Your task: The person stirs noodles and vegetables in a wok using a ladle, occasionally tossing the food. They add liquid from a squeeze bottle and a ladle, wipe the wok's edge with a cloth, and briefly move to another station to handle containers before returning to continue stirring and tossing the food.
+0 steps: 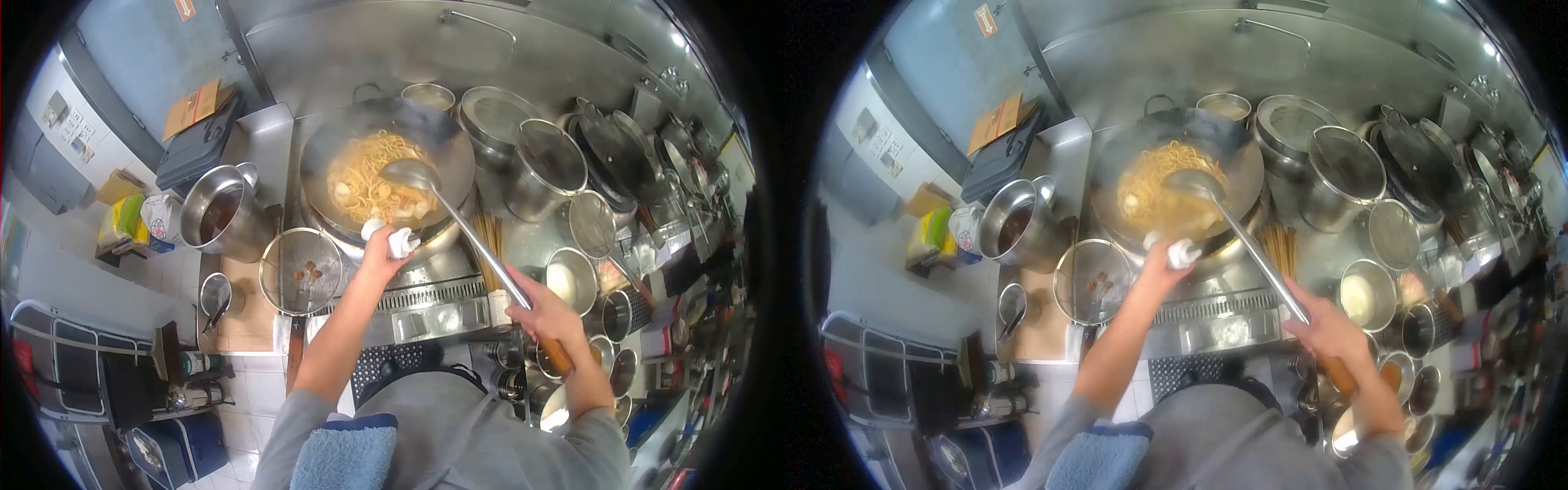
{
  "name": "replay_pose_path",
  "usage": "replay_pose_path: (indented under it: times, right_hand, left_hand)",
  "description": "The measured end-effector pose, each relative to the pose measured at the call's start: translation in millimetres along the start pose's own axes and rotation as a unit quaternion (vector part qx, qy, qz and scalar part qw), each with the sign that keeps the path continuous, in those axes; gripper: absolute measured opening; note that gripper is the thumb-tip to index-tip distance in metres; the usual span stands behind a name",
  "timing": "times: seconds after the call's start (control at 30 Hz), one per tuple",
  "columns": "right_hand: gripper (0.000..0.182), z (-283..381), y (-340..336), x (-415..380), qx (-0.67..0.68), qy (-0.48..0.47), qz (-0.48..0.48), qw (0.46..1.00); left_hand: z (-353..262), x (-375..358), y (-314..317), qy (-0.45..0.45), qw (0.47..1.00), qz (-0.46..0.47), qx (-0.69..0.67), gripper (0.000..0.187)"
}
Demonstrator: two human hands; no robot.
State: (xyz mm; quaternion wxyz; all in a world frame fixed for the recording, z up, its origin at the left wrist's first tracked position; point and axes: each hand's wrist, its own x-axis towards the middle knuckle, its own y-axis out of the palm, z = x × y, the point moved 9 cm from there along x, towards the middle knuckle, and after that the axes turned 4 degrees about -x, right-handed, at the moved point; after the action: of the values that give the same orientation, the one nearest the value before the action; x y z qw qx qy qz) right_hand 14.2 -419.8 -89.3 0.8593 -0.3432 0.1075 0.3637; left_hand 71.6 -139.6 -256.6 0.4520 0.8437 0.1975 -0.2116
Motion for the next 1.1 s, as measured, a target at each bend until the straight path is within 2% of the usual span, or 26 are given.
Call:
replay_pose_path:
  times: [0.03, 0.07, 0.17, 0.2, 0.3, 0.4, 0.5, 0.57, 0.63, 0.67, 0.77, 0.8, 0.83, 0.93, 0.97, 1.03, 1.1]
  right_hand:
    - [0.073, 2, -1, -2, -0.057, 0.004, 0.010, 0.998]
    - [0.074, 10, -2, -7, -0.140, 0.023, 0.025, 0.990]
    - [0.076, 15, 0, -10, -0.226, 0.003, 0.072, 0.971]
    - [0.076, 16, 0, -5, -0.279, -0.022, 0.064, 0.958]
    - [0.074, 21, 3, 12, -0.277, -0.032, 0.069, 0.958]
    - [0.073, 26, 22, 36, -0.296, -0.060, 0.010, 0.953]
    - [0.072, 27, 40, 61, -0.298, -0.101, -0.058, 0.948]
    - [0.072, 28, 47, 59, -0.281, -0.125, -0.086, 0.947]
    - [0.072, 30, 44, 54, -0.262, -0.144, -0.102, 0.949]
    - [0.073, 33, 45, 52, -0.259, -0.129, -0.077, 0.954]
    - [0.074, 45, 39, 47, -0.261, -0.086, -0.017, 0.961]
    - [0.073, 51, 40, 50, -0.268, -0.083, -0.010, 0.960]
    - [0.073, 56, 42, 52, -0.275, -0.081, -0.005, 0.958]
    - [0.075, 38, 54, 86, -0.272, -0.117, -0.090, 0.951]
    - [0.075, 44, 52, 82, -0.272, -0.119, -0.104, 0.949]
    - [0.074, 54, 57, 70, -0.264, -0.123, -0.129, 0.948]
    - [0.073, 48, 54, 58, -0.253, -0.128, -0.137, 0.949]
  left_hand:
    - [3, 11, -5, 0.027, 1.000, 0.012, 0.008, 0.024]
    - [5, 14, -13, 0.032, 0.999, -0.032, 0.007, 0.023]
    - [6, -29, 14, 0.077, 0.992, 0.046, -0.093, 0.024]
    - [5, -50, 14, 0.074, 0.996, 0.013, -0.057, 0.022]
    - [7, -39, -3, 0.079, 0.996, -0.009, -0.041, 0.018]
    - [10, -9, -11, 0.078, 0.994, 0.049, -0.054, 0.016]
    - [37, -42, -29, 0.134, 0.989, 0.027, -0.065, 0.018]
    - [65, -82, -35, 0.113, 0.993, 0.027, -0.018, 0.020]
    - [63, -99, -35, 0.136, 0.990, 0.020, -0.036, 0.020]
    - [43, -121, -17, 0.114, 0.993, -0.015, -0.030, 0.018]
    - [3, -60, -4, 0.116, 0.986, 0.087, -0.077, 0.013]
    - [-7, -62, 9, 0.092, 0.992, 0.057, -0.060, 0.013]
    - [-6, -54, 4, 0.098, 0.991, 0.067, -0.068, 0.013]
    - [29, -20, -28, 0.128, 0.986, 0.078, -0.077, 0.015]
    - [42, -38, -36, 0.148, 0.987, 0.050, -0.037, 0.018]
    - [67, -88, -32, 0.090, 0.994, 0.054, -0.030, 0.019]
    - [58, -94, -24, 0.106, 0.992, 0.038, -0.051, 0.017]
